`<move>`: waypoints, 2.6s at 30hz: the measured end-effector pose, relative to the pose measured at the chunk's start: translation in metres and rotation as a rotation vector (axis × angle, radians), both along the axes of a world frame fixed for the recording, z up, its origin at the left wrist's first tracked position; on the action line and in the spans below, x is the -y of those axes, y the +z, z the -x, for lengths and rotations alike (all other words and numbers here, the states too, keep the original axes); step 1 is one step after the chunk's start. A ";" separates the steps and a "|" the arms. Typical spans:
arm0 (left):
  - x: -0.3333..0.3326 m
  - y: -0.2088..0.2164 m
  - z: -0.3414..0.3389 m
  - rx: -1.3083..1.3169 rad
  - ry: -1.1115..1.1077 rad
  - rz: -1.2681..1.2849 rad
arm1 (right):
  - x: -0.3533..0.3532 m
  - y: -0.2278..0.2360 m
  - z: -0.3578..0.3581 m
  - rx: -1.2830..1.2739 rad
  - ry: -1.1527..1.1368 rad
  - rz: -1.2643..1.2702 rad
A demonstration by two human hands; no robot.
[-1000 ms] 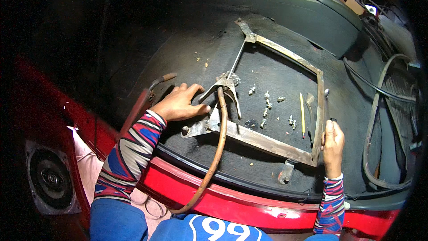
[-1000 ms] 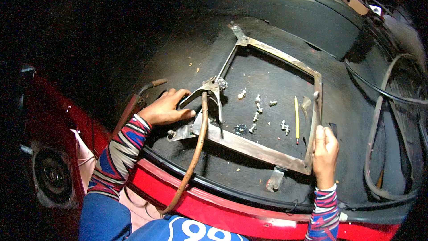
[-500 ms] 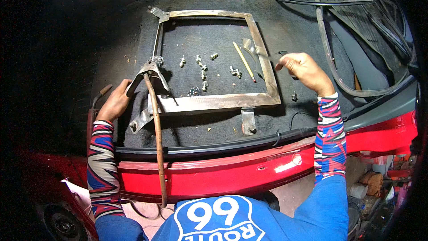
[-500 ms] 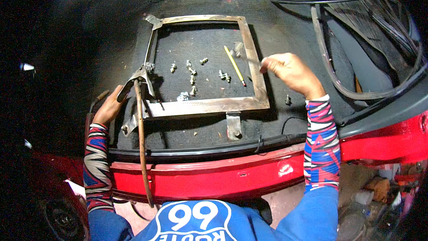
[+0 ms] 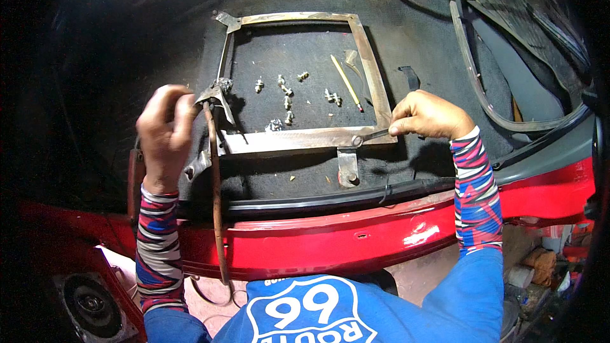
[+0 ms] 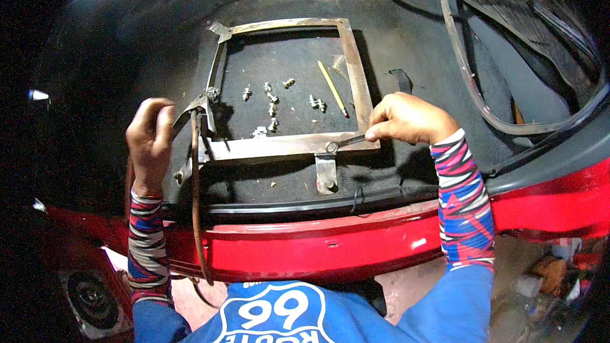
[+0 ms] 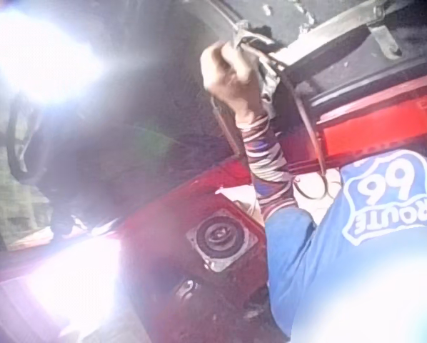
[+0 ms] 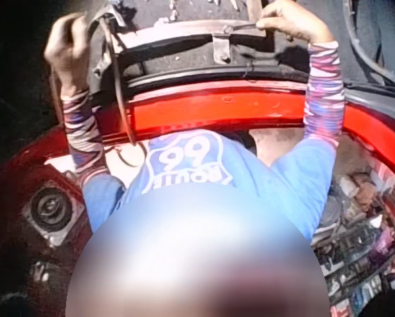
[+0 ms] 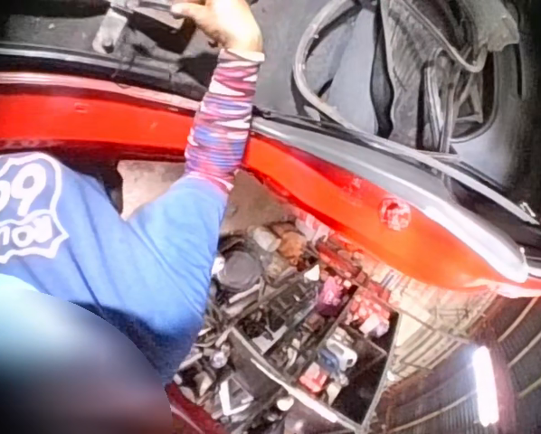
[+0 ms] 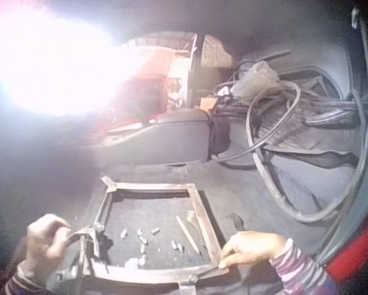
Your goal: The person positions a metal bracket on a rectangular metal frame inside the trunk of a red car, then uses a welding torch to tack weld the bracket to the frame. The person adjusts the bracket and welds multiple points along the frame.
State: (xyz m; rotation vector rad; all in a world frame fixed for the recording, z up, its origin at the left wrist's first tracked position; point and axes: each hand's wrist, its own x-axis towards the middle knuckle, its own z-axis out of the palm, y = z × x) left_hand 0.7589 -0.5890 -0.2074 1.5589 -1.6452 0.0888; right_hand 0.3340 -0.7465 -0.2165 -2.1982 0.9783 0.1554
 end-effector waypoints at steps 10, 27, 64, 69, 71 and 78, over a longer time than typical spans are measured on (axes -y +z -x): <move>0.076 -0.045 0.143 0.643 -0.450 -0.861 | -0.010 -0.007 0.005 0.004 -0.004 0.073; 0.085 -0.072 0.140 0.403 -0.649 -0.818 | -0.018 -0.009 -0.023 -0.134 0.162 0.156; 0.098 -0.073 0.136 0.282 -0.692 -0.970 | -0.068 -0.024 0.012 0.054 -0.151 -0.412; 0.099 -0.069 0.137 0.288 -0.698 -1.025 | -0.052 -0.003 0.002 -0.261 0.022 -0.091; 0.098 -0.066 0.137 0.297 -0.684 -1.034 | -0.040 0.002 -0.009 -0.307 0.060 -0.042; 0.097 -0.062 0.138 0.292 -0.674 -1.034 | -0.017 0.008 -0.047 -0.442 0.261 0.190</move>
